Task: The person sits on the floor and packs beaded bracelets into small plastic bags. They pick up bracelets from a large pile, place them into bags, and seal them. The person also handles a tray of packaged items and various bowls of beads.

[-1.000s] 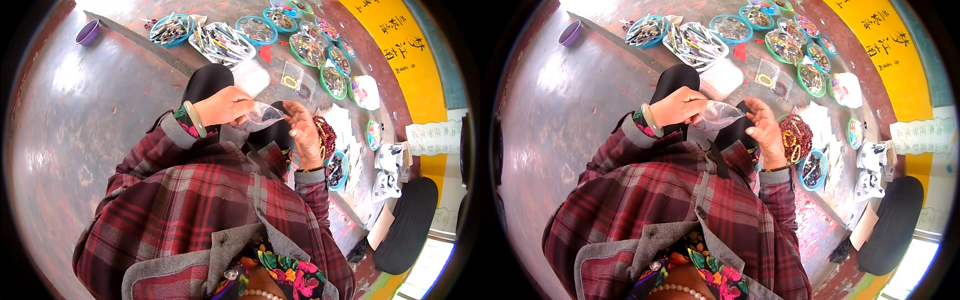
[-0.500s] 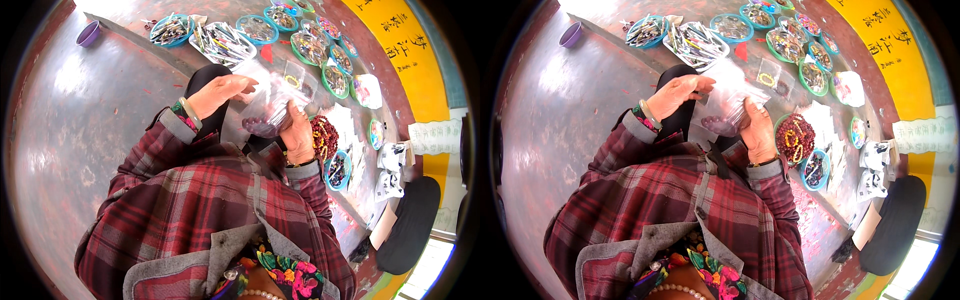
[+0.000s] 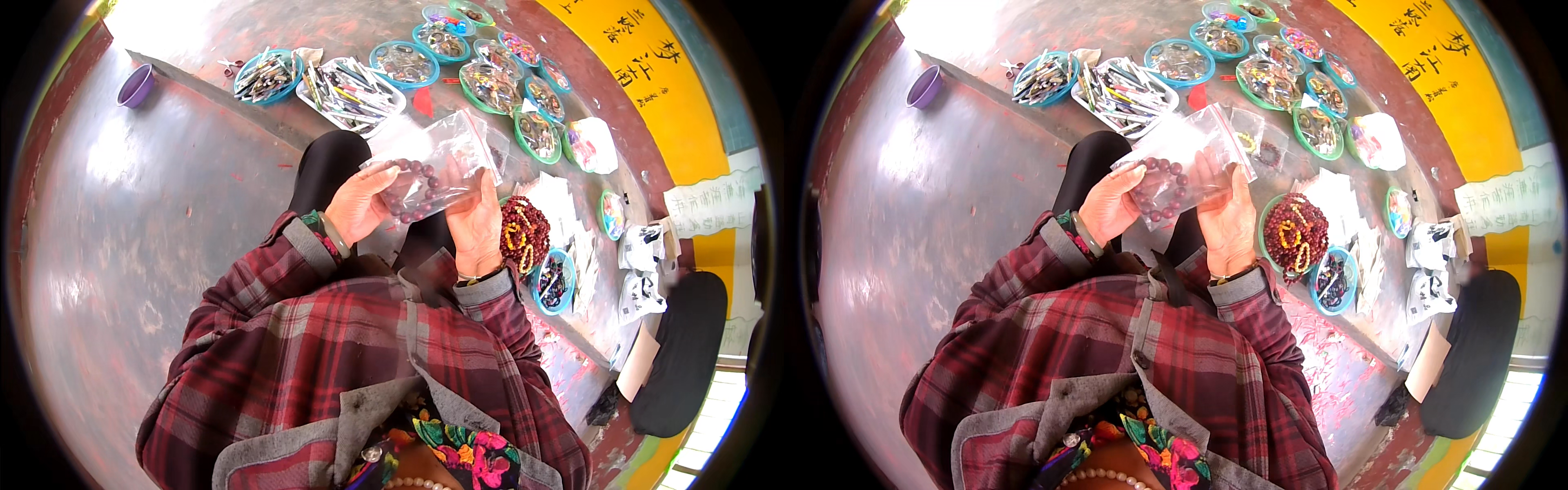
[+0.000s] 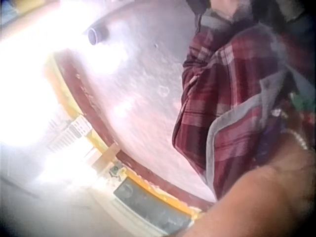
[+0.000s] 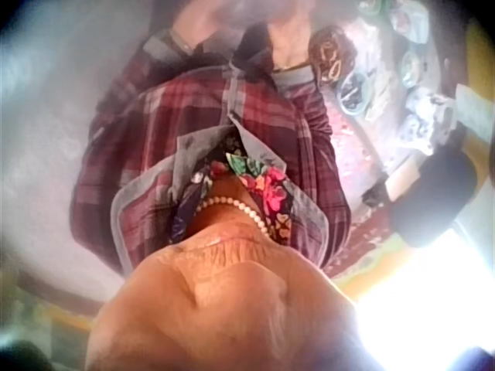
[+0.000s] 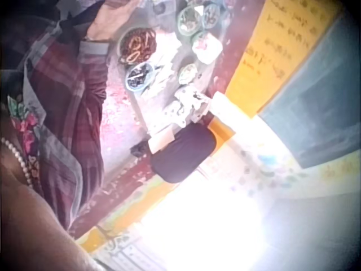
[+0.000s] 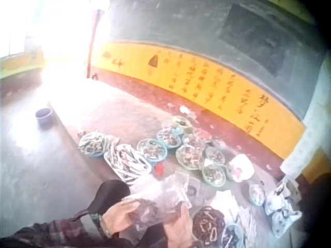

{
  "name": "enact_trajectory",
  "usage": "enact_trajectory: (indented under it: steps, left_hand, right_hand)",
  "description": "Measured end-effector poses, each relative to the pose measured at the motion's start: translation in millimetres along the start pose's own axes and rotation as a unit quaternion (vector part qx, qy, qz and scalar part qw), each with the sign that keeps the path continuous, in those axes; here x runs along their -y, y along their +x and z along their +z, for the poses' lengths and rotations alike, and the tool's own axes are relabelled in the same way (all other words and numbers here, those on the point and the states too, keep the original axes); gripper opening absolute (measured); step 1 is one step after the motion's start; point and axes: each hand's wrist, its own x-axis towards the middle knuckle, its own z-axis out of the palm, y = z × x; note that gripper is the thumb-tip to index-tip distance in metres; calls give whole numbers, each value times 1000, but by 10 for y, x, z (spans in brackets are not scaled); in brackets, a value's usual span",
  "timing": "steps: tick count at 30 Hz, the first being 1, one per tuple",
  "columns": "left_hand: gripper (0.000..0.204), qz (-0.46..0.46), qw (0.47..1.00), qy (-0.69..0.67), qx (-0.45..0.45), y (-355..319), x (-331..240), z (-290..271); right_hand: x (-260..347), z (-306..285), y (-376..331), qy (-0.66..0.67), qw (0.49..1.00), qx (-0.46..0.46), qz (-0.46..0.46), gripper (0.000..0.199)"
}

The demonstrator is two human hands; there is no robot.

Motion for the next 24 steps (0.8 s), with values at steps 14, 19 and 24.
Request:
enact_trajectory:
  steps: [14,19,24]
  left_hand:
    - [23,4,994,107,13,-114,-364,-95]
    - [20,-36,986,164,-6,-138,-354,-46]
    - [20,-51,985,162,-40,-122,-305,-82]
  right_hand:
    - [407,-427,28,-125,992,22,-19,59]
    - [413,-187,-40,-251,951,178,30,68]
    - [286,-182,-103,-304,953,12,2,31]
